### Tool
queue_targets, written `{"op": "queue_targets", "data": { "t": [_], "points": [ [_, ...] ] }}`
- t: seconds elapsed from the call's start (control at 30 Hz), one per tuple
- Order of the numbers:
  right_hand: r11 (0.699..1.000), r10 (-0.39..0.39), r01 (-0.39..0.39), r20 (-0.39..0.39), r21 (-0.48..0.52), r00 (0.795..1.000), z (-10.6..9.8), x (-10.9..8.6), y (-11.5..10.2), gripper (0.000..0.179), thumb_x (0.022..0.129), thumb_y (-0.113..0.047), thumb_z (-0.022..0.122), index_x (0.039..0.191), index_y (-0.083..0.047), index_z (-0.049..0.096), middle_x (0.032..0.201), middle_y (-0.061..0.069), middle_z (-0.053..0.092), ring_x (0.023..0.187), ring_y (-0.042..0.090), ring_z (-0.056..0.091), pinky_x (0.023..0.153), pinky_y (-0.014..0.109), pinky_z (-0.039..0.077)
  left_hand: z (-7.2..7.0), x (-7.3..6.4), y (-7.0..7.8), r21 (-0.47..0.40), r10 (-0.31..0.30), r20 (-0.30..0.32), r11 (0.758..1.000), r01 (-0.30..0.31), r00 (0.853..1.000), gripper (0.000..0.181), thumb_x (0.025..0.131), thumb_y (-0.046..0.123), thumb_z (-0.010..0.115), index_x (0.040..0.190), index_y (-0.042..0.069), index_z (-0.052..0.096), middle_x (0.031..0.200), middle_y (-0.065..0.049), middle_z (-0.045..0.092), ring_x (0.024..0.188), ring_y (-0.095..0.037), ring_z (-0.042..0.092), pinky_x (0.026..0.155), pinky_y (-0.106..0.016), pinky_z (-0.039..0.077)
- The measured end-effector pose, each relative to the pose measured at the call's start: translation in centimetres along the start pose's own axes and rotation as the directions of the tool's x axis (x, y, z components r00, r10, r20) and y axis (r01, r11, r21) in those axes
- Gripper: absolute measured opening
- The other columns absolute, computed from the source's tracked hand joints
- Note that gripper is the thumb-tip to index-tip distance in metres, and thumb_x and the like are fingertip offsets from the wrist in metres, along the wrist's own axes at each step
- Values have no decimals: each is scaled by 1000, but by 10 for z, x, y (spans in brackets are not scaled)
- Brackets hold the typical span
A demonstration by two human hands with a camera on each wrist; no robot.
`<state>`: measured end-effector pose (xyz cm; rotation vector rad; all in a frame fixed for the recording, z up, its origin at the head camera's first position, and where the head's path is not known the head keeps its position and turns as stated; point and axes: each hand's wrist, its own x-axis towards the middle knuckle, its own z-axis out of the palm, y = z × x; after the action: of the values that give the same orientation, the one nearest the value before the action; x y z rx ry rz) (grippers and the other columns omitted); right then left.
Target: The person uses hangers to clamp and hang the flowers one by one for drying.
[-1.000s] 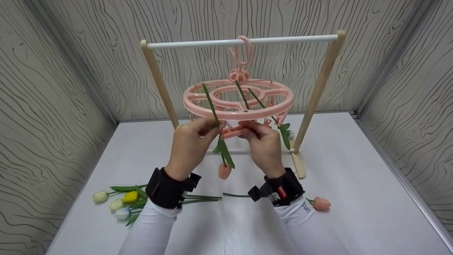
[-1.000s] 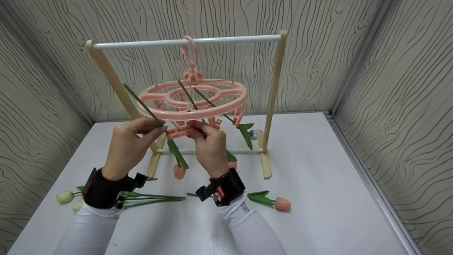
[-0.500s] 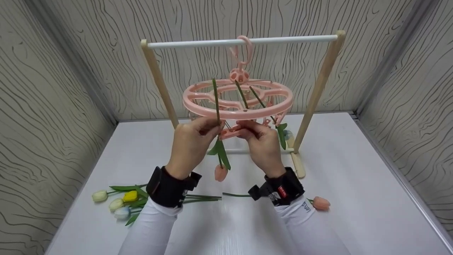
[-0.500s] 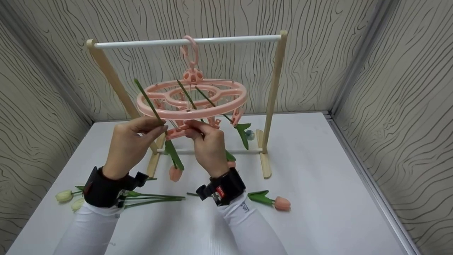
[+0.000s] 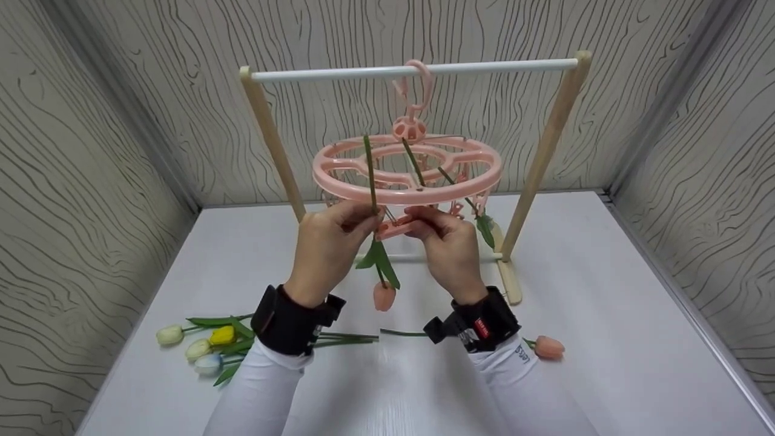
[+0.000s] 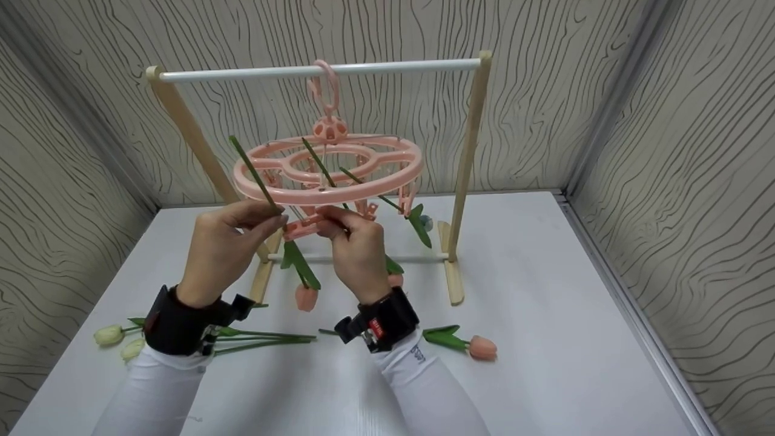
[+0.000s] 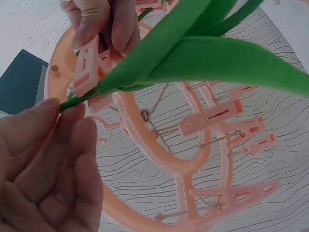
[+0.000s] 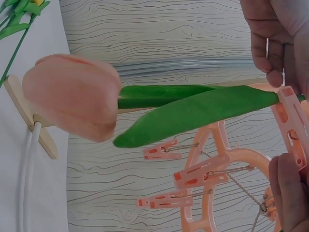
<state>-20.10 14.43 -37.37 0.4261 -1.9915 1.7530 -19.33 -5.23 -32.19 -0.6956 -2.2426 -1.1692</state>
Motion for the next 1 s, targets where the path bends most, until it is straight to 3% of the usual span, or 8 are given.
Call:
{"op": "queue_targets", "data": {
  "t": [0.13,0.43,0.8,0.87,1.0],
  "points": [
    [999,35,-35,15,16,999,1,1,1,24,108,8,74,130,17,80,118,35,84,100,-11,79,94,15,66,0,1,-1,18,16,-16,1000,-16,1000,11,105,-3,84,115,-6,86,104,-22,90,94,-36,90,86,-47,75],
    [994,93,-96,63,58,994,1,-2,1,28,111,10,71,137,16,78,123,32,82,99,-5,77,95,19,68,0,0,-5,6,3,-13,1000,-3,1000,13,104,-4,85,116,-7,85,103,-22,89,91,-36,89,84,-50,75],
    [987,146,-149,53,56,988,0,-4,3,31,114,3,72,143,14,76,132,32,82,101,-7,79,98,19,68,0,-4,-8,-11,-70,24,997,70,997,12,105,-3,84,117,-5,87,104,-21,90,91,-34,88,85,-46,75],
    [985,165,-167,51,45,985,0,-6,4,33,115,2,71,145,14,74,135,33,82,104,-3,82,99,20,68,0,-5,-9,-7,-81,26,997,81,996,12,105,-3,84,117,-5,88,104,-21,90,91,-34,88,86,-47,75],
    [982,190,-190,49,-8,981,-2,-13,4,36,116,-2,71,148,14,72,132,32,84,112,21,89,100,22,69,2,-7,-13,-3,-106,31,994,106,994,12,105,-3,84,116,-5,88,105,-21,90,92,-35,88,88,-48,75]
  ]
}}
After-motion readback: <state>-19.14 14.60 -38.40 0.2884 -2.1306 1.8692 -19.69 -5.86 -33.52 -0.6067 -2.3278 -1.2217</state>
